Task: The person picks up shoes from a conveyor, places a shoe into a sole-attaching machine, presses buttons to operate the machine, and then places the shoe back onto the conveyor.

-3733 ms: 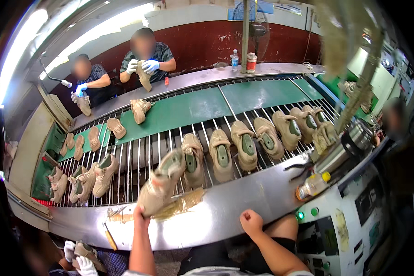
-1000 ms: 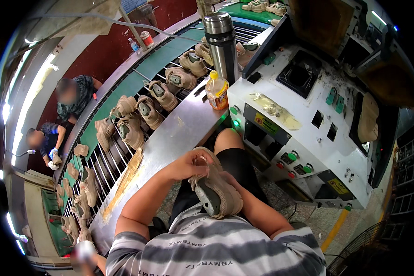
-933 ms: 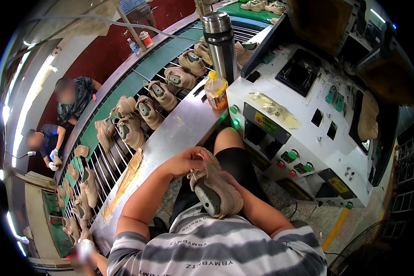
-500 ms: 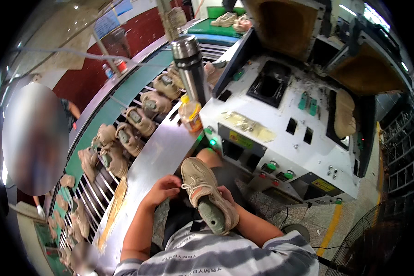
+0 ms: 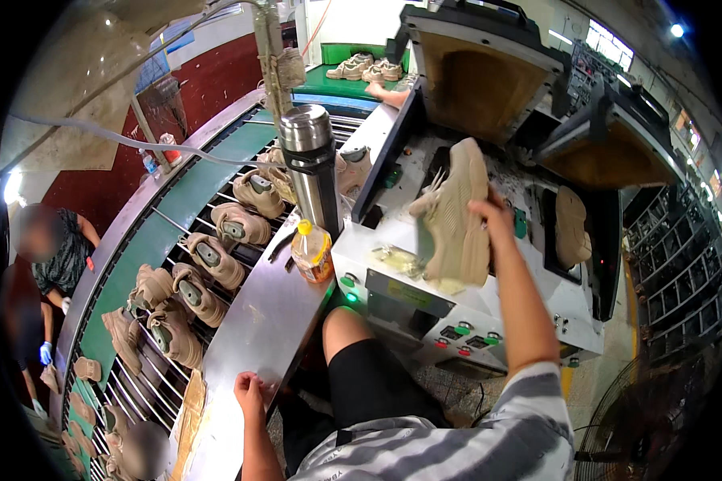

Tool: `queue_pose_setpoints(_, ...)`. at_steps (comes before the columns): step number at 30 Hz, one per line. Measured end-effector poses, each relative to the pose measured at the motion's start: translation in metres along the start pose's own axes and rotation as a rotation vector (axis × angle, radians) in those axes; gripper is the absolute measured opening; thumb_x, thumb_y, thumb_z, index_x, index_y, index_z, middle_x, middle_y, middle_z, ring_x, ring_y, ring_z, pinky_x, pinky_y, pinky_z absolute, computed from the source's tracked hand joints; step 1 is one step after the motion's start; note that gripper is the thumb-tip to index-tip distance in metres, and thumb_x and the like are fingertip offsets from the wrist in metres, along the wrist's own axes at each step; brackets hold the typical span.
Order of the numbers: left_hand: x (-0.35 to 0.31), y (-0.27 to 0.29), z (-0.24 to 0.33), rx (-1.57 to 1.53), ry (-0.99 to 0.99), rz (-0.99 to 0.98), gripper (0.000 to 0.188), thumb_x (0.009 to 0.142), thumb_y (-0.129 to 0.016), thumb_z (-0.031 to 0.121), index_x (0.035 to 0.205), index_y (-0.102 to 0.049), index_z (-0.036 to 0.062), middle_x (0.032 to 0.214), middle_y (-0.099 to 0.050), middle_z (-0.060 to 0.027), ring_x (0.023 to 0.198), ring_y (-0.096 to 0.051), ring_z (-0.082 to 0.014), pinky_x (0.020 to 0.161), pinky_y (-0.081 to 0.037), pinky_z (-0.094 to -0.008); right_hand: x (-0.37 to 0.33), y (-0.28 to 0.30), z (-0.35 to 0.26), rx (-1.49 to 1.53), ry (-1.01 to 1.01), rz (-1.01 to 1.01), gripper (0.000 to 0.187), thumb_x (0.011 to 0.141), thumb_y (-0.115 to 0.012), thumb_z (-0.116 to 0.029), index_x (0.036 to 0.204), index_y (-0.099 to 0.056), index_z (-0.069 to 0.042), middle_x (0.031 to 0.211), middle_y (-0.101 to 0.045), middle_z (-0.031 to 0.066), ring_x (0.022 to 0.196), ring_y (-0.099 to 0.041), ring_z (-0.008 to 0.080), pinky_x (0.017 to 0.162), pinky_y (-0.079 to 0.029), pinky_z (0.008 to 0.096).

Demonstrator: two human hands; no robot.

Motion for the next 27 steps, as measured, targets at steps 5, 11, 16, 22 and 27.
queue_pose_setpoints(5, 0.003, 0.008, -0.001, -0.045, 0.002, 0.031, 0.006, 0.085, -0.054, -0.003, 0.087, -0.053, 0.0026, 0.073, -0.055, -0.0030, 0.061, -0.051, -0.0089, 0.057, -0.045, -0.0229, 0.151, 0.030, -0.022, -0.473, 0.000, 0.139, 0.070, 0.063, -0.072, -0.009, 0.131, -0.053, -0.002, 0.116, -0.062, 0.0100, 0.098, -0.061, 0.0209, 0.084, -0.049, 0.0323)
queue_pose_setpoints(11, -0.001, 0.001, -0.002, 0.019, 0.000, 0.044, 0.006, 0.085, -0.054, -0.003, 0.089, -0.053, 0.0007, 0.074, -0.055, -0.0033, 0.062, -0.052, -0.0090, 0.059, -0.046, -0.0227, 0.214, -0.011, -0.004, -1.214, -0.149, 0.309, 0.078, 0.055, -0.077, -0.026, 0.125, -0.057, 0.002, 0.125, -0.059, 0.0215, 0.112, -0.060, 0.0317, 0.093, -0.048, 0.0347)
queue_pose_setpoints(16, -0.002, 0.005, -0.010, 0.073, -0.026, 0.080, 0.004, 0.084, -0.055, -0.003, 0.086, -0.054, 0.0003, 0.076, -0.056, -0.0030, 0.066, -0.053, -0.0091, 0.062, -0.046, -0.0226, 0.240, -0.007, 0.077, -1.587, -0.101, 0.390, 0.068, 0.062, -0.073, -0.039, 0.116, -0.063, 0.000, 0.127, -0.056, 0.0239, 0.119, -0.054, 0.0358, 0.099, -0.045, 0.0383)
queue_pose_setpoints(22, 0.005, -0.087, -0.005, 0.012, 0.132, -0.061, 0.023, 0.086, -0.052, 0.005, 0.108, -0.058, -0.0011, 0.099, -0.063, -0.0112, 0.088, -0.059, -0.0168, 0.076, -0.049, -0.0277, 0.139, -0.032, 0.048, -1.533, 0.018, -0.062, 0.051, 0.092, -0.043, -0.041, 0.129, -0.055, -0.008, 0.131, -0.054, 0.0193, 0.114, -0.054, 0.0417, 0.099, -0.042, 0.0479)
queue_pose_setpoints(27, -0.006, -0.252, -0.002, -0.349, 0.439, -0.478, 0.075, 0.088, -0.054, 0.015, 0.150, -0.016, -0.0002, 0.151, -0.027, -0.0172, 0.137, -0.032, -0.0256, 0.112, -0.026, -0.0420, 0.013, 0.009, 0.021, -1.402, 0.524, -0.195, 0.050, 0.086, -0.062, -0.032, 0.127, -0.056, -0.004, 0.132, -0.054, 0.0171, 0.121, -0.049, 0.0361, 0.103, -0.039, 0.0436)
Point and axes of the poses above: each hand's wrist, its own x-axis towards the middle knuckle, its own y-axis out of the back of the hand, z = x × y, the point moved 4 cm from there along x, towards the middle knuckle
